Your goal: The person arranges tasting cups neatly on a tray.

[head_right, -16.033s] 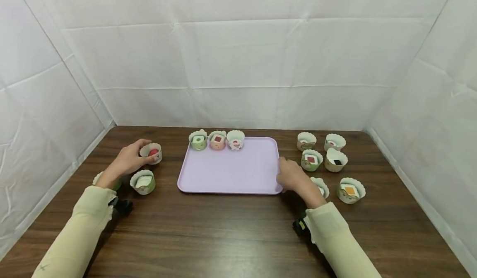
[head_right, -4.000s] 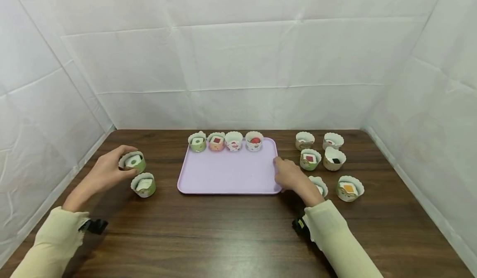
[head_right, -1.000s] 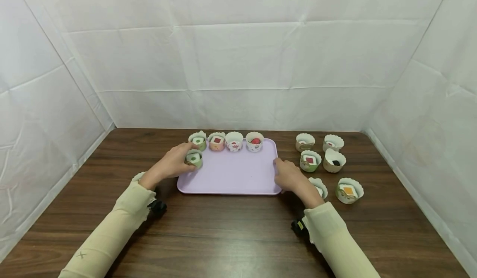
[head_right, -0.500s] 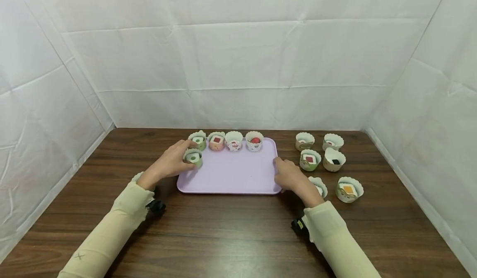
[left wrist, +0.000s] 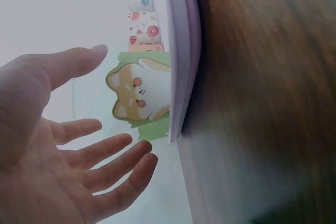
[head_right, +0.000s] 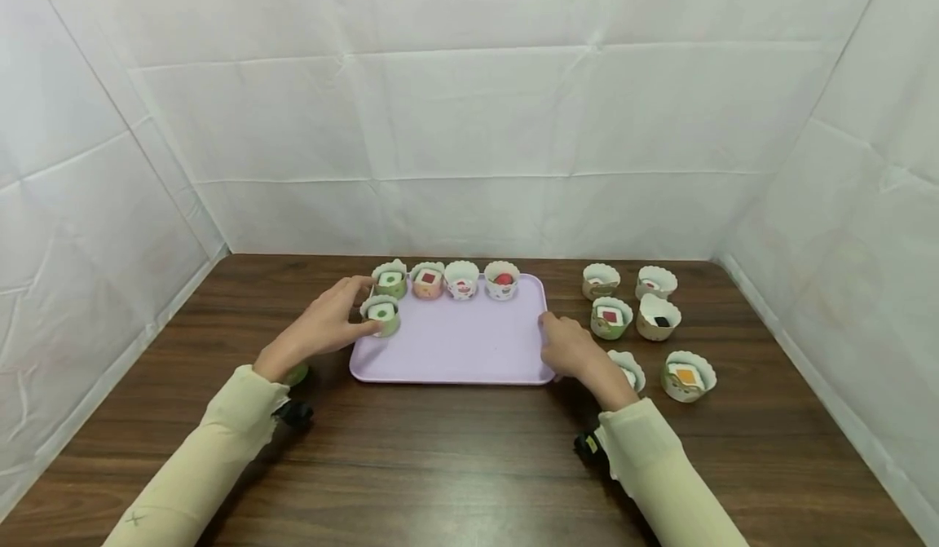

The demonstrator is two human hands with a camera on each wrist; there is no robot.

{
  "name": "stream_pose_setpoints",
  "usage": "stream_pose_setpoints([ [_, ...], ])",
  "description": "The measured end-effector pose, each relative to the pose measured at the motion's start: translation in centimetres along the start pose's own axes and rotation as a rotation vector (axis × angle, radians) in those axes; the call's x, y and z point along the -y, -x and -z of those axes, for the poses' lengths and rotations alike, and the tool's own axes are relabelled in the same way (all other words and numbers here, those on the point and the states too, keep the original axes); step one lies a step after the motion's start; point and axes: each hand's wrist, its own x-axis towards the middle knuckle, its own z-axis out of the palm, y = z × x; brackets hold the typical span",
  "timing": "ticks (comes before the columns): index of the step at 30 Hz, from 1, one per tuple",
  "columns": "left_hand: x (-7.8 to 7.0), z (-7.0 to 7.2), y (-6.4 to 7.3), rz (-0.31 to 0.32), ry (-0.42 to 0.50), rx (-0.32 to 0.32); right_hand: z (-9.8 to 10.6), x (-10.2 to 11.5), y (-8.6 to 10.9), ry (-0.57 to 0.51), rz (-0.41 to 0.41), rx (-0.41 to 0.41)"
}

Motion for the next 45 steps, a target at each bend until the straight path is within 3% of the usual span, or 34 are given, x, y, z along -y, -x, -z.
stream_pose_setpoints([
  [9,0.7,1.3,2.1,-0.002,-0.021,-0.027,0.0,0.0,-0.2,0.007,-0.012,0.008],
  [20,2.9,3.7,5.2,-0.023,-0.025,-0.045,0.1,0.1,0.0,0.014,-0.01,0.0],
  [27,4.6,5.2,7.1,-0.004,-0.043,0.051,-0.1,0.1,-0.1,0.007,-0.006,0.005],
  [37,6.3,6.8,7.8,0.014,0.001,0.26,-0.2,-0.1,-0.1,0.007,-0.001,0.005],
  [45,6.3,6.5,7.8,0.068,-0.001,0.296,0.0,0.0,-0.1,-0.001,-0.018,0.013],
])
